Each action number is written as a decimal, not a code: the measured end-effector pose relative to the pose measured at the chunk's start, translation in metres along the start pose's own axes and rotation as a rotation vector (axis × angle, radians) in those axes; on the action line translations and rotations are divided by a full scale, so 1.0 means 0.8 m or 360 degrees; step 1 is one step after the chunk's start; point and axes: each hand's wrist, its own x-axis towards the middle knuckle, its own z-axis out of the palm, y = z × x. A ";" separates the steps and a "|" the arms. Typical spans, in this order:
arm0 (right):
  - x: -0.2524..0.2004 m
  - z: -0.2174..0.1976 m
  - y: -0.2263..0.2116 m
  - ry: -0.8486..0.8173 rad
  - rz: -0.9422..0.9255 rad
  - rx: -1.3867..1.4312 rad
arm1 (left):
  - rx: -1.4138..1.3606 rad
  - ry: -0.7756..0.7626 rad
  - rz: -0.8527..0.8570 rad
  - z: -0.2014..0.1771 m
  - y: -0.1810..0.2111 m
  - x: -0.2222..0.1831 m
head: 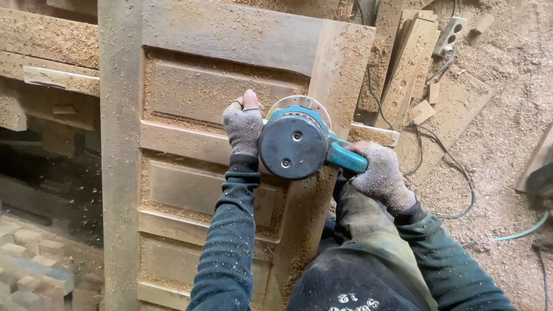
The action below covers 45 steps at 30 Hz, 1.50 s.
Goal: Using an orbital sander to smooth the surface of a wooden door in a workshop environment.
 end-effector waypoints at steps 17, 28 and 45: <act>0.102 -0.056 0.002 0.0141 -0.0078 0.0021 | 0.0183 0.0047 0.0051 0.063 0.065 0.082; 0.130 -0.074 -0.003 0.0121 -0.0088 0.0084 | 0.0187 0.0102 0.0149 0.076 0.071 0.101; 0.152 -0.085 -0.002 0.0059 -0.0459 -0.0153 | 0.0187 0.0073 0.0077 0.064 0.098 0.098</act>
